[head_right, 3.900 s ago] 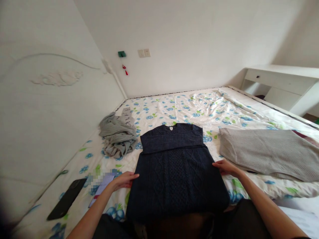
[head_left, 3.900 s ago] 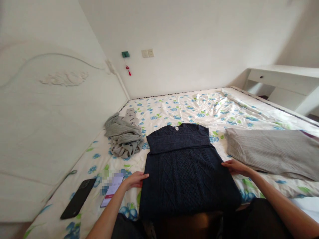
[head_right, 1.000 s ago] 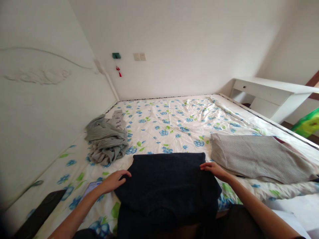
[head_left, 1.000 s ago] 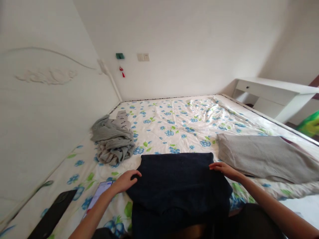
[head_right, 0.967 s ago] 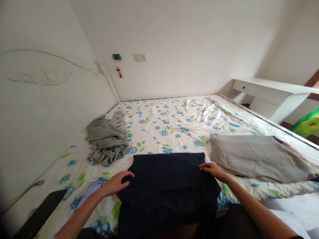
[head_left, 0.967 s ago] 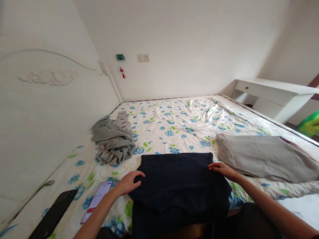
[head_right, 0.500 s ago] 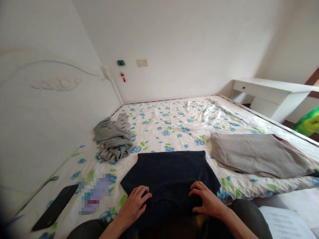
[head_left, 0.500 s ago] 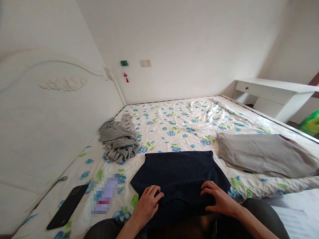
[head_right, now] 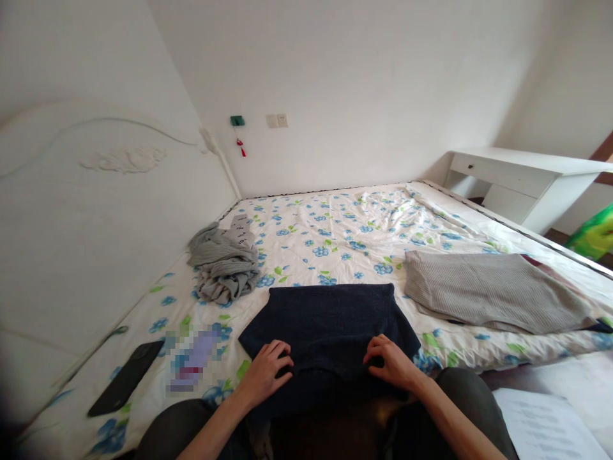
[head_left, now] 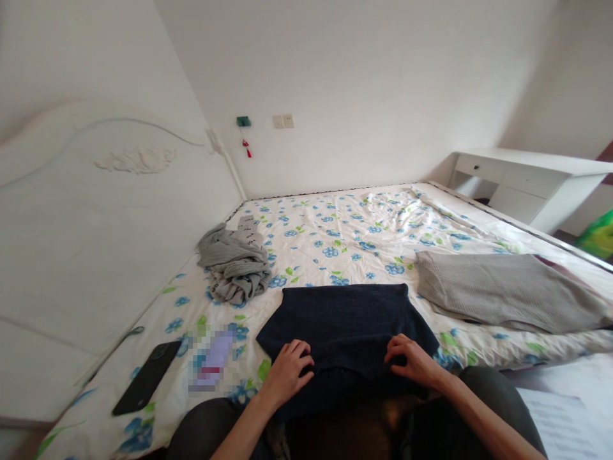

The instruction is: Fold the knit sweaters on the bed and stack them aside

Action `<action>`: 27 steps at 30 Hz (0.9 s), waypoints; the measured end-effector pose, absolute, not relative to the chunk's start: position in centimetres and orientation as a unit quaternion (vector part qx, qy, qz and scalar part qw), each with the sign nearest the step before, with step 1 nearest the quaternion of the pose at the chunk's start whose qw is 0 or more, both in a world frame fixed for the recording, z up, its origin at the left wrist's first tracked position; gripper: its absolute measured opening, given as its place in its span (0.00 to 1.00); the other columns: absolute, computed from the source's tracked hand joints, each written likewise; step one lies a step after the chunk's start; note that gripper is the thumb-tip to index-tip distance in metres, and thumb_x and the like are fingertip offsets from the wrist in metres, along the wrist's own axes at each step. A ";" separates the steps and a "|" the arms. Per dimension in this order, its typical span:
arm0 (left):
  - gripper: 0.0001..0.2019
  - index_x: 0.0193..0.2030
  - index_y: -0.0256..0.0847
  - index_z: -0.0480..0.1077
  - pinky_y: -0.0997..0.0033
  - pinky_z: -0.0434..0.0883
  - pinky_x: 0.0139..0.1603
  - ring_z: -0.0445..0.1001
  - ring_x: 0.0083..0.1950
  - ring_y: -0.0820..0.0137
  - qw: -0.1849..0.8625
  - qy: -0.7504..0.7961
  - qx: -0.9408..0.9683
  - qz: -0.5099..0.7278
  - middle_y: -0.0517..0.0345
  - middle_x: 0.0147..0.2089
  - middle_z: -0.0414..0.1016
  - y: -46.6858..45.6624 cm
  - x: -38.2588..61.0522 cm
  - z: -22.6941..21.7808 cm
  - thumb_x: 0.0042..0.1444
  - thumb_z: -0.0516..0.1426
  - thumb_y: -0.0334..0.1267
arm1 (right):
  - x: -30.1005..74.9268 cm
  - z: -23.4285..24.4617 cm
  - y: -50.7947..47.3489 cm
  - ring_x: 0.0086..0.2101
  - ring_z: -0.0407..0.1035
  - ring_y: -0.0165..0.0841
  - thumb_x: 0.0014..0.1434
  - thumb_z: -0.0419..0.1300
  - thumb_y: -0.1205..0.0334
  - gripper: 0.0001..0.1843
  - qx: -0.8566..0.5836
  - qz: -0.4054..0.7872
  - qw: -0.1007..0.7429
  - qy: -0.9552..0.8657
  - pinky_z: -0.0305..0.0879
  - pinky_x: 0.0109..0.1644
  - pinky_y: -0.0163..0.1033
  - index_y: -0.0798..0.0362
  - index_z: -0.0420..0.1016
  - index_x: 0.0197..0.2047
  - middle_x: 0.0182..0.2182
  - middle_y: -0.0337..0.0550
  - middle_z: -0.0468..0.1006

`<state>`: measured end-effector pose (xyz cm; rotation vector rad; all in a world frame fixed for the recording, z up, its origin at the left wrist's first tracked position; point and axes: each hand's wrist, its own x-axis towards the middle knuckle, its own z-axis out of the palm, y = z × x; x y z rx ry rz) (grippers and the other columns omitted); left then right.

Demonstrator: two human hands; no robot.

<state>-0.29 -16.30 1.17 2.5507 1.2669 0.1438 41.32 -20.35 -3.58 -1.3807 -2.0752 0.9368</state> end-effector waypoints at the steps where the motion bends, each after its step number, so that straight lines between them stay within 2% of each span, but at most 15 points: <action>1: 0.04 0.41 0.46 0.80 0.50 0.68 0.63 0.71 0.63 0.54 0.153 0.439 0.883 0.060 0.51 0.57 0.77 -16.2 -0.2 1.5 0.59 0.66 0.36 | 41.4 -3.5 -20.3 0.48 0.73 0.41 0.56 0.67 0.64 0.11 -0.506 0.349 0.240 -0.752 0.68 0.58 0.46 0.46 0.89 0.41 0.44 0.45 0.81; 6: 0.03 0.34 0.45 0.78 0.54 0.67 0.68 0.70 0.63 0.56 0.208 0.425 0.870 0.139 0.53 0.56 0.79 -16.9 -0.2 4.1 0.53 0.67 0.33 | 42.7 -2.8 -19.8 0.42 0.75 0.37 0.57 0.70 0.60 0.08 -0.489 0.413 0.255 -0.725 0.69 0.49 0.40 0.49 0.89 0.40 0.40 0.43 0.82; 9: 0.05 0.32 0.46 0.77 0.56 0.66 0.68 0.70 0.63 0.57 0.234 0.413 0.872 0.121 0.56 0.53 0.80 -18.6 0.1 4.7 0.49 0.68 0.33 | 43.4 -2.6 -20.1 0.44 0.75 0.39 0.55 0.73 0.59 0.06 -0.476 0.420 0.246 -0.733 0.67 0.52 0.42 0.48 0.89 0.37 0.38 0.43 0.83; 14: 0.08 0.30 0.48 0.78 0.54 0.65 0.67 0.72 0.62 0.57 0.252 0.377 0.890 0.051 0.58 0.50 0.81 -21.4 1.5 2.3 0.48 0.73 0.38 | 43.9 -2.3 -21.1 0.45 0.75 0.40 0.52 0.75 0.59 0.05 -0.465 0.435 0.194 -0.746 0.67 0.54 0.42 0.46 0.90 0.35 0.37 0.42 0.83; 18: 0.08 0.33 0.50 0.82 0.58 0.69 0.63 0.75 0.58 0.59 0.294 0.350 0.889 0.034 0.57 0.50 0.81 -18.9 0.8 1.8 0.51 0.72 0.48 | 44.6 -1.8 -20.3 0.46 0.76 0.40 0.52 0.76 0.50 0.12 -0.454 0.458 0.178 -0.744 0.68 0.55 0.42 0.45 0.91 0.38 0.39 0.42 0.84; 21: 0.13 0.47 0.48 0.82 0.58 0.69 0.66 0.76 0.60 0.59 0.253 0.454 0.847 0.113 0.51 0.57 0.80 -13.8 -2.1 2.8 0.65 0.60 0.50 | 46.3 -2.3 -18.3 0.49 0.78 0.42 0.57 0.71 0.45 0.18 -0.514 0.430 0.222 -0.708 0.70 0.56 0.43 0.45 0.89 0.46 0.46 0.44 0.86; 23: 0.20 0.56 0.41 0.78 0.54 0.68 0.69 0.76 0.63 0.55 0.171 0.585 0.780 0.144 0.43 0.61 0.78 -10.3 -4.7 2.9 0.66 0.54 0.48 | 48.0 -3.4 -16.5 0.51 0.78 0.44 0.60 0.67 0.45 0.21 -0.599 0.363 0.266 -0.662 0.71 0.57 0.45 0.47 0.87 0.50 0.50 0.47 0.85; 25: 0.24 0.56 0.33 0.77 0.50 0.70 0.65 0.78 0.61 0.48 0.115 0.693 0.702 0.118 0.36 0.57 0.80 -7.6 -7.2 2.4 0.62 0.55 0.50 | 50.0 -4.9 -14.7 0.51 0.79 0.45 0.60 0.66 0.48 0.22 -0.681 0.293 0.282 -0.609 0.72 0.58 0.46 0.50 0.85 0.53 0.51 0.50 0.85; 27: 0.23 0.46 0.35 0.78 0.53 0.74 0.57 0.81 0.54 0.46 0.137 0.738 0.657 0.078 0.40 0.46 0.83 -6.1 -8.9 1.5 0.58 0.57 0.55 | 51.6 -6.5 -13.1 0.49 0.80 0.45 0.60 0.67 0.50 0.24 -0.744 0.253 0.262 -0.560 0.73 0.57 0.46 0.53 0.83 0.56 0.51 0.53 0.85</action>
